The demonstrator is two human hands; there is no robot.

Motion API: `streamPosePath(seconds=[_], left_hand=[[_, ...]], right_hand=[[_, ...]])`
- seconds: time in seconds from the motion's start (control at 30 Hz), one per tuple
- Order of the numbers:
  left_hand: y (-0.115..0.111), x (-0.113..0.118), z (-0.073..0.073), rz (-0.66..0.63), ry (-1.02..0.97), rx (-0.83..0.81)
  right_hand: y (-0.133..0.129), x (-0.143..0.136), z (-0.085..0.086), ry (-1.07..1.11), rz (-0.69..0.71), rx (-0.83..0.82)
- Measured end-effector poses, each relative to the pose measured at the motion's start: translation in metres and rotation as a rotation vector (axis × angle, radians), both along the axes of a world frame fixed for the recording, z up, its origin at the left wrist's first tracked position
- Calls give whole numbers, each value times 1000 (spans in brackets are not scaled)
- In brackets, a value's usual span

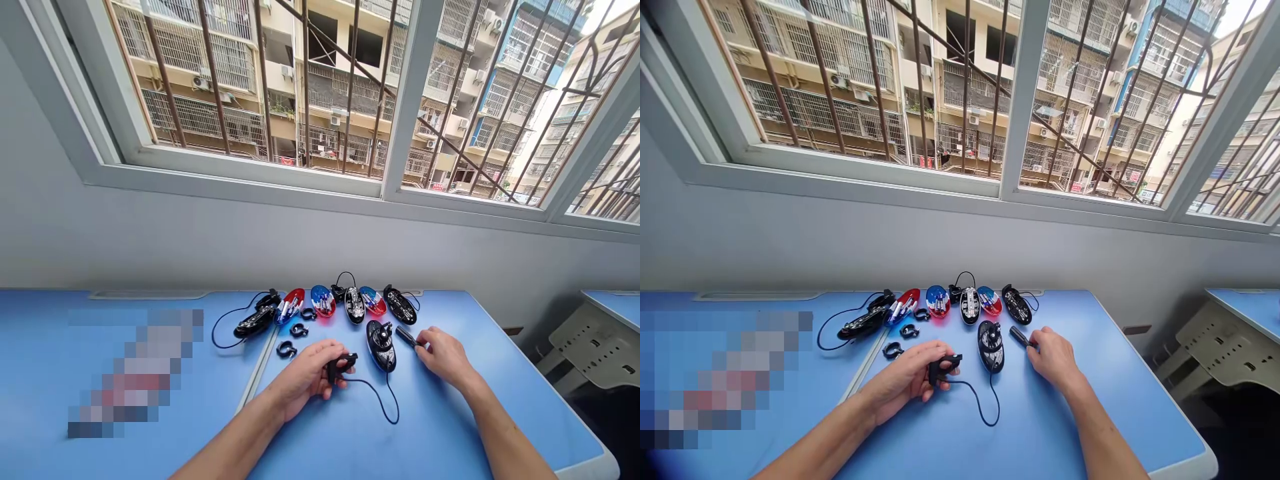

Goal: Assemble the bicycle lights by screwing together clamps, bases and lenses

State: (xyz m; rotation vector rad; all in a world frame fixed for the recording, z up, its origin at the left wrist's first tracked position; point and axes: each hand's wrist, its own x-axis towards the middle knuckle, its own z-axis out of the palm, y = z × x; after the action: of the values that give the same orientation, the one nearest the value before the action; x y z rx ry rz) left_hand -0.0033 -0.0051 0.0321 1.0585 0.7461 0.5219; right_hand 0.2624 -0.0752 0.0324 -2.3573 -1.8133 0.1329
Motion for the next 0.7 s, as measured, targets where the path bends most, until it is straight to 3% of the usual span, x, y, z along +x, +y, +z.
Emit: streamPosePath(seconds=[0.43, 0.7], left_hand=[[2, -2, -5, -10, -18, -54], [-2, 1, -6, 45, 136, 252]], right_hand=[[4, -13, -9, -76, 7, 38], [3, 8, -7, 74, -36, 144]])
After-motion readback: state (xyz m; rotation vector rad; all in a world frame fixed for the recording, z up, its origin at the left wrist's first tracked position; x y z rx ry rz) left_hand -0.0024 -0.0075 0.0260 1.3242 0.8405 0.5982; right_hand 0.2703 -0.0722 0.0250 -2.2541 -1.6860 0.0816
